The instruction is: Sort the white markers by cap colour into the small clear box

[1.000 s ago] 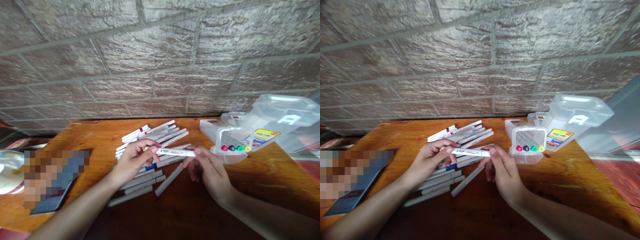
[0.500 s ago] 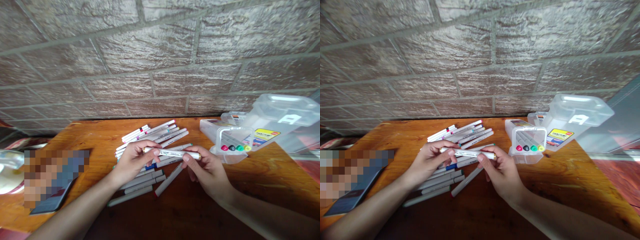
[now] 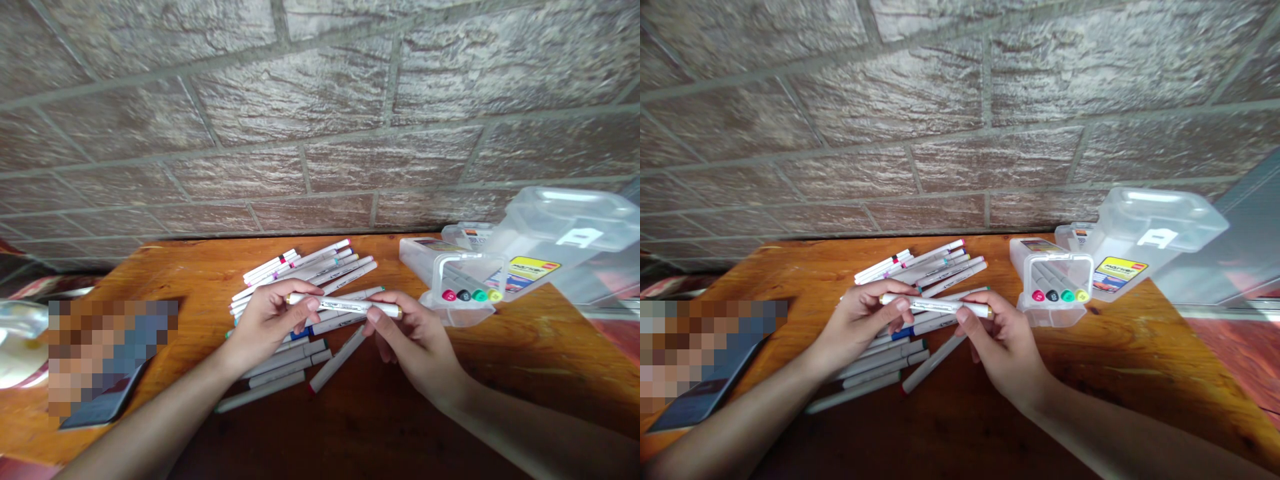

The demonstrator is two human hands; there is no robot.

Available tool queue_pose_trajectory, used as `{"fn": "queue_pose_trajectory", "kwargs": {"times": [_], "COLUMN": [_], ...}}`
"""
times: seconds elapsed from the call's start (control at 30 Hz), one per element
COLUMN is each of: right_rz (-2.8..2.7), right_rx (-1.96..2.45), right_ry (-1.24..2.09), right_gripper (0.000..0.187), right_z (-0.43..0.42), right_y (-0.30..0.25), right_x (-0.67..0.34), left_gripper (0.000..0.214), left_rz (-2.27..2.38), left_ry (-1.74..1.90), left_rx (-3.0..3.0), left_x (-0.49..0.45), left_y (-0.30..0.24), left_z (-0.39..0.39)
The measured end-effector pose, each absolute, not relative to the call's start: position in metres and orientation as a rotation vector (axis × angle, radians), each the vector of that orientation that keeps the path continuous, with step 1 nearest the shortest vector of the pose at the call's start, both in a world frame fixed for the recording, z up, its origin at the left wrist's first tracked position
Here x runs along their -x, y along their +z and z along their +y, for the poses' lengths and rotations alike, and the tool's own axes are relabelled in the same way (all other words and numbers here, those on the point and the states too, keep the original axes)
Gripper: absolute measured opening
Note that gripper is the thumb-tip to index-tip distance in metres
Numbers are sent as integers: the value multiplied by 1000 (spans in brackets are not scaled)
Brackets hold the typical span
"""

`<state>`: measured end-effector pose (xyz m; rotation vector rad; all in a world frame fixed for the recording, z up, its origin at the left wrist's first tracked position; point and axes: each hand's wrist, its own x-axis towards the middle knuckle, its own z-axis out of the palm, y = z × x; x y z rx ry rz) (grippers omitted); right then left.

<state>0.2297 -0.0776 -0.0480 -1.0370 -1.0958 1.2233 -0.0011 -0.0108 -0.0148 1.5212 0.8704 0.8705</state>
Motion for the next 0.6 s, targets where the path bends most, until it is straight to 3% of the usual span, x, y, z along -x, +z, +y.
{"fn": "queue_pose_trajectory", "kwargs": {"times": [0.6], "right_rz": [-1080], "right_rx": [1097], "right_ry": [1204], "right_gripper": [38], "right_z": [-76], "right_y": [-44], "right_x": [-230], "left_gripper": [27], "left_rz": [906], "left_ry": [885], "left_rx": [-1548], "left_x": [0], "left_y": [-6], "left_z": [-12]}}
